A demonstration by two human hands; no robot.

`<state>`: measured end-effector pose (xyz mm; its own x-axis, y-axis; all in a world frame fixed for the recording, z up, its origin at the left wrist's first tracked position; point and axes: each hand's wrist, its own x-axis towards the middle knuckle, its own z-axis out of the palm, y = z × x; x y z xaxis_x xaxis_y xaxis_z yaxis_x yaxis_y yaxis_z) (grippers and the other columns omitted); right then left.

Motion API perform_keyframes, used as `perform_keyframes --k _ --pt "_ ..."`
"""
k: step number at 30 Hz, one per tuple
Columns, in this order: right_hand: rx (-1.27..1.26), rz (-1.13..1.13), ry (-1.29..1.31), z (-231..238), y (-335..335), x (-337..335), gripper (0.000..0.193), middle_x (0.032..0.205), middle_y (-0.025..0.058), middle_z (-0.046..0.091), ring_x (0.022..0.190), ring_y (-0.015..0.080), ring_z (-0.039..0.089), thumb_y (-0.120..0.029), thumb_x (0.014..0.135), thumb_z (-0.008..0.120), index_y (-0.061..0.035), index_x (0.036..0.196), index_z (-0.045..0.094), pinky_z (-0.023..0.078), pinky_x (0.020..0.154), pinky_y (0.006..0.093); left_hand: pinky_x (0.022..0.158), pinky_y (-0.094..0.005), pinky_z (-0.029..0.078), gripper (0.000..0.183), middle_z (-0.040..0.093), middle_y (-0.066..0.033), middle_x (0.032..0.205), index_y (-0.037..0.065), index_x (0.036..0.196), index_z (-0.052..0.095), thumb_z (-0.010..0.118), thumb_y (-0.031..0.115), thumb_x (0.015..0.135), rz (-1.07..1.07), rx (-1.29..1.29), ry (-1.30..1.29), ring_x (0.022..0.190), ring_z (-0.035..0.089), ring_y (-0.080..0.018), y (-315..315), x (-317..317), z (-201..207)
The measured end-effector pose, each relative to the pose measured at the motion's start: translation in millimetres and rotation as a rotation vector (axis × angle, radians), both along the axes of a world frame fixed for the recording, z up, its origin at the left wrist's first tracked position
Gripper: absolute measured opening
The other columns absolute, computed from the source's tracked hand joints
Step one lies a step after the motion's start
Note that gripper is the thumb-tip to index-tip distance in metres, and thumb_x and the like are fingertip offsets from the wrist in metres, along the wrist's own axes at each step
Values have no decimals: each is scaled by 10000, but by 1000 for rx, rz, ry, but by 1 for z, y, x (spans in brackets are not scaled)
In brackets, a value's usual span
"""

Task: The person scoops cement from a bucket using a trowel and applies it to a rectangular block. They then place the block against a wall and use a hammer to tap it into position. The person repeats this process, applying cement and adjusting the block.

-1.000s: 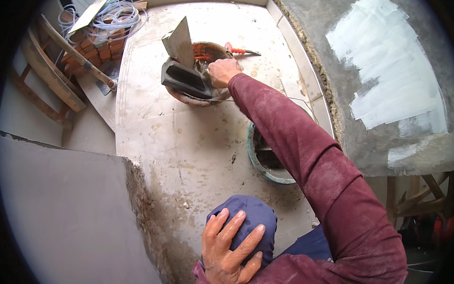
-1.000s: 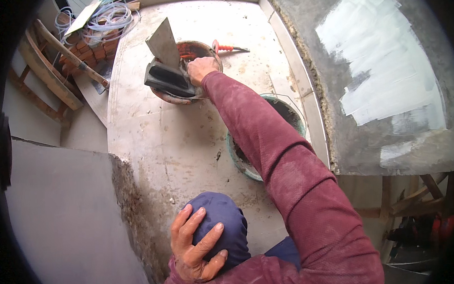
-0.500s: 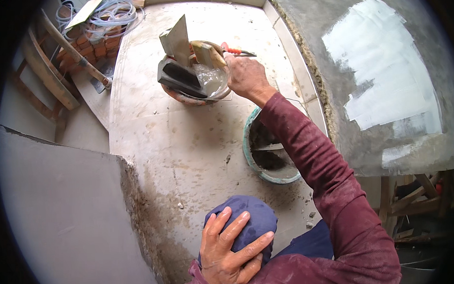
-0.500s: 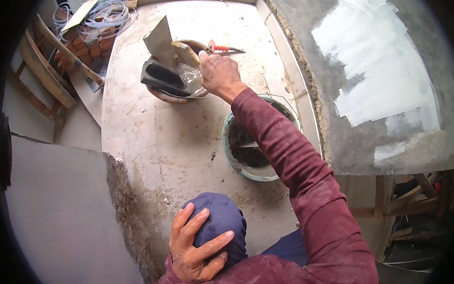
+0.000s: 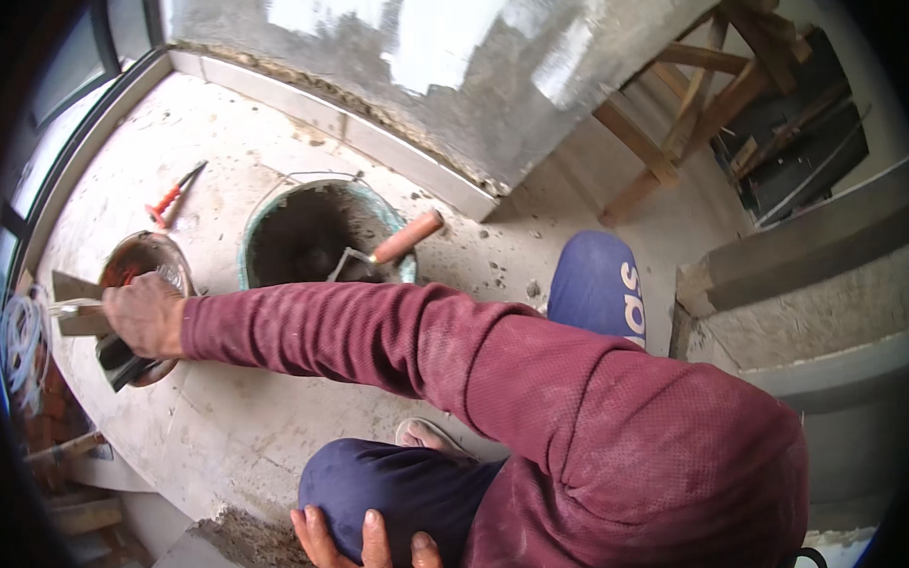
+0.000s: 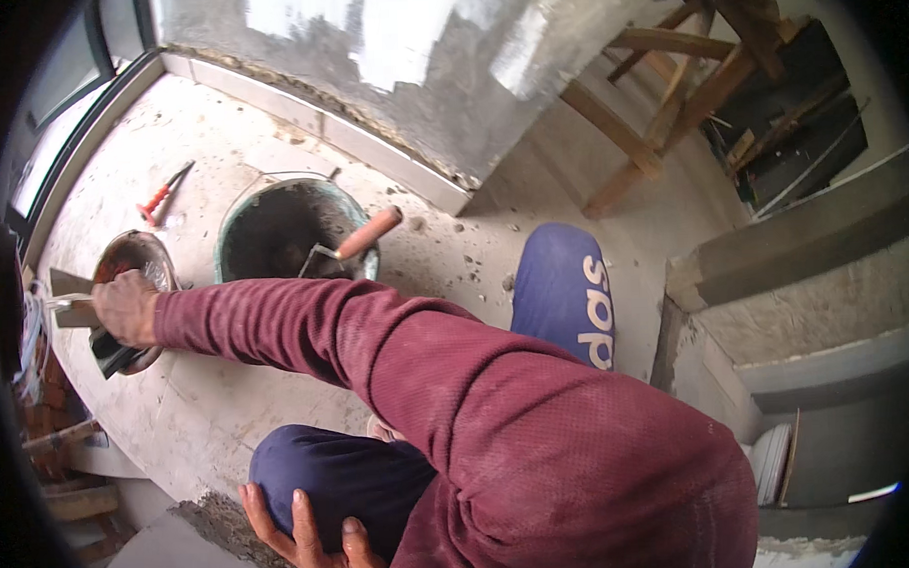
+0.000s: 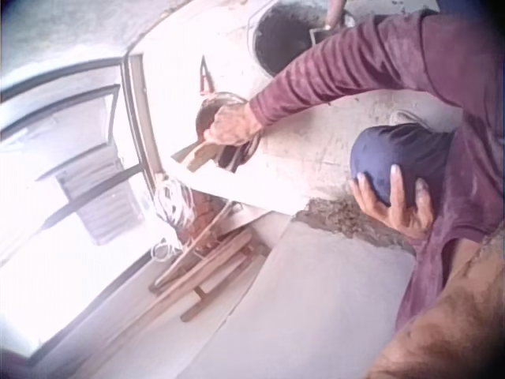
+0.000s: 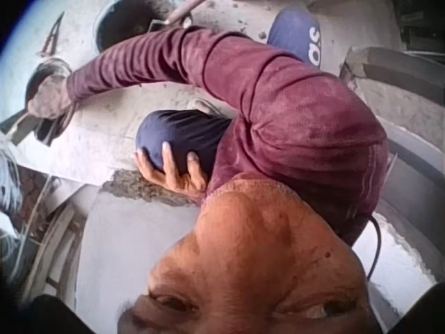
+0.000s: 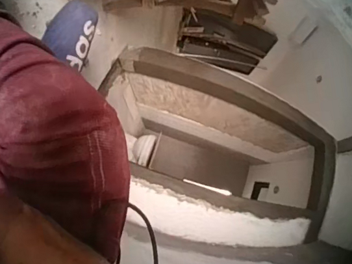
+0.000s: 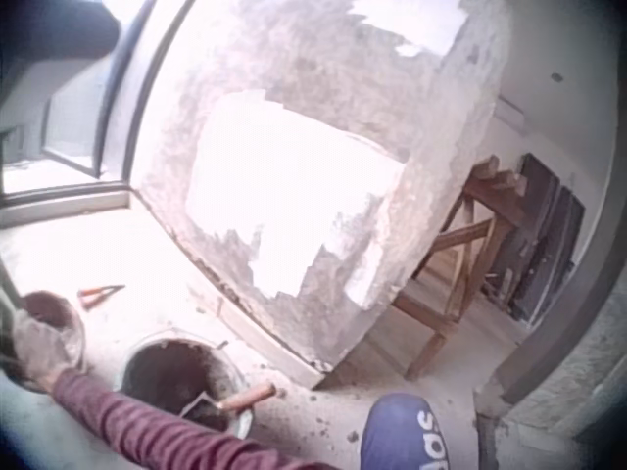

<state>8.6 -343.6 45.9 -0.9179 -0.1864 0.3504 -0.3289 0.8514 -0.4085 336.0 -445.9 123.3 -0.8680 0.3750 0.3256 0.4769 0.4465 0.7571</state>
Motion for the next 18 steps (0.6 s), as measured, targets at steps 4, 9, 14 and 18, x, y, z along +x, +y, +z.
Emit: perform_keyframes --k 4,9,14,18 --pt "-7 7 39 -13 15 -4 435 799 168 661 715 294 675 -193 776 565 48 1137 535 513 605 414 1058 -564 257 447 370 -299 1380 69 1156 647 649 255 750 -19 1 23 1283 342 -459 7 3 4" --pt "59 15 -181 -12 22 28 228 806 139 680 726 314 671 -205 772 570 -39 880 682 529 642 418 1068 -544 251 435 374 -284 1385 62 1161 645 646 221 756 -22 -1 13 1291 352 -433 16 2 5" --pt "98 338 -37 55 100 108 253 713 150 648 722 321 660 -268 759 582 -22 770 639 521 634 448 1011 -544 326 312 488 -269 1270 96 1064 662 664 206 773 -341 -176 249 1195 428 -450 1 -17 3" --pt "149 561 -312 105 258 220 250 793 179 621 781 344 618 -217 844 484 2 837 604 491 718 440 907 -495 381 339 557 -245 1111 73 1099 639 641 209 789 -427 -121 197 1050 487 -391 20 -43 14"
